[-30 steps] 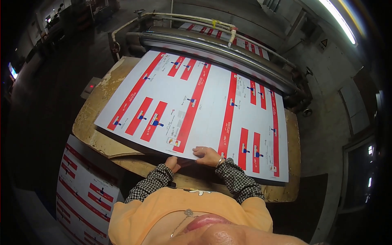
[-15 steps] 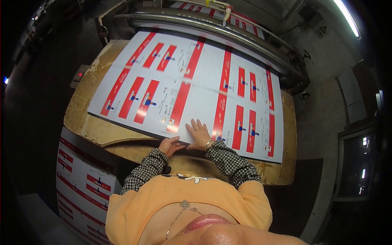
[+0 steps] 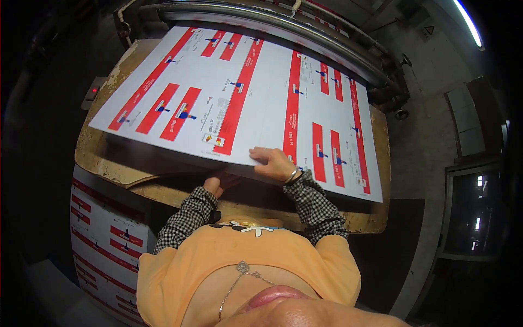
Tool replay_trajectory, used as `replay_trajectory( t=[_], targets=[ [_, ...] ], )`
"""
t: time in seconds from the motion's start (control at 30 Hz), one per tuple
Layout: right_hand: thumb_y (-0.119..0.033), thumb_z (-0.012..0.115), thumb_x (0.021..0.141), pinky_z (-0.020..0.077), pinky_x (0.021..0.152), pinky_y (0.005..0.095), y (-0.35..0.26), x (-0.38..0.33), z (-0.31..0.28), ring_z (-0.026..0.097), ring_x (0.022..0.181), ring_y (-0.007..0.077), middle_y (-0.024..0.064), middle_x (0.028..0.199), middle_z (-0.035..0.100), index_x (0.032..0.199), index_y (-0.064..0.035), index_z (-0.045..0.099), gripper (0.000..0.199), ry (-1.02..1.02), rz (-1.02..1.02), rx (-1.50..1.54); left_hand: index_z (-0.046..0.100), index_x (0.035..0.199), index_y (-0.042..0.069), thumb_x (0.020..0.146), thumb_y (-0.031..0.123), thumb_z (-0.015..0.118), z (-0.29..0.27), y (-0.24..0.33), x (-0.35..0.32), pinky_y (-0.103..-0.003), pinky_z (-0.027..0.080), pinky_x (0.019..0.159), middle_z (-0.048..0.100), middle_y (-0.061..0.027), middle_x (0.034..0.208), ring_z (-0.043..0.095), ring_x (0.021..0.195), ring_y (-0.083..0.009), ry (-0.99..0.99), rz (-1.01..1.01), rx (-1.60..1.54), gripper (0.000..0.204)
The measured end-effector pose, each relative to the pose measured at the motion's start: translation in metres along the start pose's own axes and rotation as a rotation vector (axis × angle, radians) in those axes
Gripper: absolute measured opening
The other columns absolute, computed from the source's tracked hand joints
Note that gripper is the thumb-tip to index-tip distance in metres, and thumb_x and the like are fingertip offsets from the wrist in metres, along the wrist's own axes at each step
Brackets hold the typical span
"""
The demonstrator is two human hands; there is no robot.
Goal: Feeding large printed paper sheets into an industrial processing machine.
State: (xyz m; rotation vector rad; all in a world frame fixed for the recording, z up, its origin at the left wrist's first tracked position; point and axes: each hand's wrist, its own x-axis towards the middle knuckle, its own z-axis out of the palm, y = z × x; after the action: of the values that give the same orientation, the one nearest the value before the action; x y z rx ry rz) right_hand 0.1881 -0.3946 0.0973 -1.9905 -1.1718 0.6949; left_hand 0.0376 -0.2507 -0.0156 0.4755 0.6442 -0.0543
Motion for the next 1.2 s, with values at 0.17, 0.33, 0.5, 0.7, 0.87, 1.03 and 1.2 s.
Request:
replay_trajectory(
  t=[0.17,0.33,0.5,0.7,0.87,1.03,1.2],
  targets=[
    [-0.016,0.060,0.064,0.0361,0.095,0.0317,0.037,-0.007,0.031,0.045,0.113,0.0285,0.0184,0.113,0.053,0.101,0.0014,0.058,0.041,-0.084,0.017,-0.066,0.044,0.116,0.002,0.089,0.019,0.037,0.001,0.001,0.002,-0.046,0.040,0.090,0.053,-0.0142,0.111,0.051,0.103,-0.0281,-0.074,0.015,0.072,0.033],
    [-0.020,0.062,0.062,0.0385,0.091,0.0307,0.046,0.024,0.019,0.049,0.108,0.0282,0.0177,0.112,0.053,0.098,0.0020,0.059,0.042,-0.107,0.067,-0.094,0.045,0.109,-0.002,0.088,0.020,0.043,-0.009,0.002,0.005,-0.047,0.042,0.087,0.054,-0.0156,0.107,0.052,0.102,-0.0293,-0.111,0.003,0.009,0.030],
    [-0.029,0.067,0.061,0.0324,0.096,0.0357,0.076,0.051,0.025,0.039,0.115,0.0327,0.0180,0.120,0.046,0.104,-0.0031,0.056,0.052,0.214,0.216,-0.251,0.045,0.105,-0.003,0.086,0.019,0.049,0.006,0.007,0.001,-0.044,0.044,0.086,0.053,-0.0142,0.102,0.052,0.098,-0.0287,-0.084,0.039,0.026,0.030],
    [-0.032,0.069,0.060,0.0247,0.100,0.0428,0.036,0.006,0.053,0.028,0.121,0.0393,0.0219,0.129,0.034,0.117,-0.0035,0.045,0.068,-0.014,-0.027,-0.583,0.045,0.109,-0.003,0.083,0.012,0.051,0.003,0.004,-0.001,-0.045,0.045,0.084,0.055,-0.0134,0.100,0.055,0.093,-0.0273,-0.134,0.034,-0.004,0.030],
    [-0.022,0.061,0.066,0.0317,0.096,0.0376,0.031,0.009,0.029,0.037,0.116,0.0380,0.0222,0.122,0.043,0.111,-0.0023,0.052,0.050,-0.124,-0.059,-0.408,0.047,0.107,-0.003,0.082,0.006,0.049,-0.008,0.003,-0.003,-0.044,0.045,0.085,0.057,-0.0131,0.099,0.056,0.093,-0.0267,-0.186,0.059,0.110,0.027],
    [-0.014,0.057,0.071,0.0438,0.086,0.0296,0.007,0.010,-0.015,0.056,0.098,0.0255,0.0196,0.109,0.055,0.097,0.0050,0.058,0.032,-0.096,0.078,0.042,0.049,0.108,0.001,0.085,0.014,0.043,0.006,0.004,-0.004,-0.048,0.041,0.088,0.055,-0.0133,0.103,0.052,0.099,-0.0273,-0.092,0.032,0.003,0.027],
    [-0.014,0.059,0.068,0.0405,0.090,0.0308,0.000,0.000,0.001,0.052,0.104,0.0270,0.0183,0.110,0.055,0.097,0.0022,0.060,0.033,-0.005,0.032,0.042,0.047,0.111,0.001,0.089,0.019,0.036,0.001,0.000,0.002,-0.048,0.040,0.089,0.053,-0.0145,0.107,0.050,0.103,-0.0285,0.026,0.003,0.053,0.031]
  ],
)
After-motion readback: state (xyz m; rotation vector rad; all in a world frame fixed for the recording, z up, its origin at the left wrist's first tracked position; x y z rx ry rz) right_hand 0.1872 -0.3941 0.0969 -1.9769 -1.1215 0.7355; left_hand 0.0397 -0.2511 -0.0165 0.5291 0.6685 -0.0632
